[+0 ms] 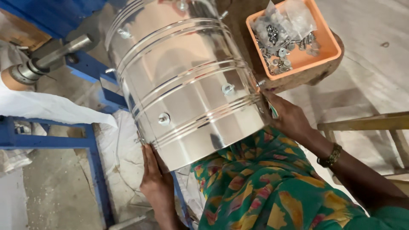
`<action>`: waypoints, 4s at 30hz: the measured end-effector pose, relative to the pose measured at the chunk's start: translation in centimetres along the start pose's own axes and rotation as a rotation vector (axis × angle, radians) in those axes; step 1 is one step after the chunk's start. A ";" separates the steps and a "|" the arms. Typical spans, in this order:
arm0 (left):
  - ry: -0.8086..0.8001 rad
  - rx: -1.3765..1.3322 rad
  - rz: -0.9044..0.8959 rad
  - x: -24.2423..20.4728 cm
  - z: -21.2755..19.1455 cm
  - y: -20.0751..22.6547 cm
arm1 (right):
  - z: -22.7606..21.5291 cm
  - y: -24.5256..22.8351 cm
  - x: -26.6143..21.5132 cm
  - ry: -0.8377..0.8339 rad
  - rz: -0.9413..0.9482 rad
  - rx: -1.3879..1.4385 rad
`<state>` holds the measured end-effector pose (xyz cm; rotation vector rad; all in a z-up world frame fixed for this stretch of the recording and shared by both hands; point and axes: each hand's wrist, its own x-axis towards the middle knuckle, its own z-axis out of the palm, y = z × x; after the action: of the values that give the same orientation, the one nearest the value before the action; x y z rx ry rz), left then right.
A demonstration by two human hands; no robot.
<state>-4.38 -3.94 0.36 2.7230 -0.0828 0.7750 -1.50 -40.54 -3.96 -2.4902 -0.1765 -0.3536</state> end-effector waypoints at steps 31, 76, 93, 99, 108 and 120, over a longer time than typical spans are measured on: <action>-0.033 -0.343 0.291 0.1 8.8 9.9 | 1.7 9.3 20.6 0.255 -0.088 -0.051; 0.178 -0.483 -0.318 11.8 6.2 -14.8 | -0.6 -1.2 10.6 0.200 0.499 0.963; 0.351 -0.272 -0.041 9.9 4.2 -2.9 | -0.5 5.5 11.0 0.200 0.452 0.890; 0.375 -0.330 -0.135 10.5 5.5 -1.8 | -0.4 6.2 12.2 0.166 0.460 0.872; 0.129 -0.346 -0.009 11.7 3.4 -3.7 | 0.6 5.9 13.1 0.122 0.453 0.849; 0.009 -1.205 -0.518 12.5 7.8 -16.1 | -1.3 3.7 13.7 0.123 0.323 0.504</action>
<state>12.45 9.36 -3.81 1.4864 0.1214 0.3647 12.08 -43.71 -1.00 -1.9507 0.1688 -0.2820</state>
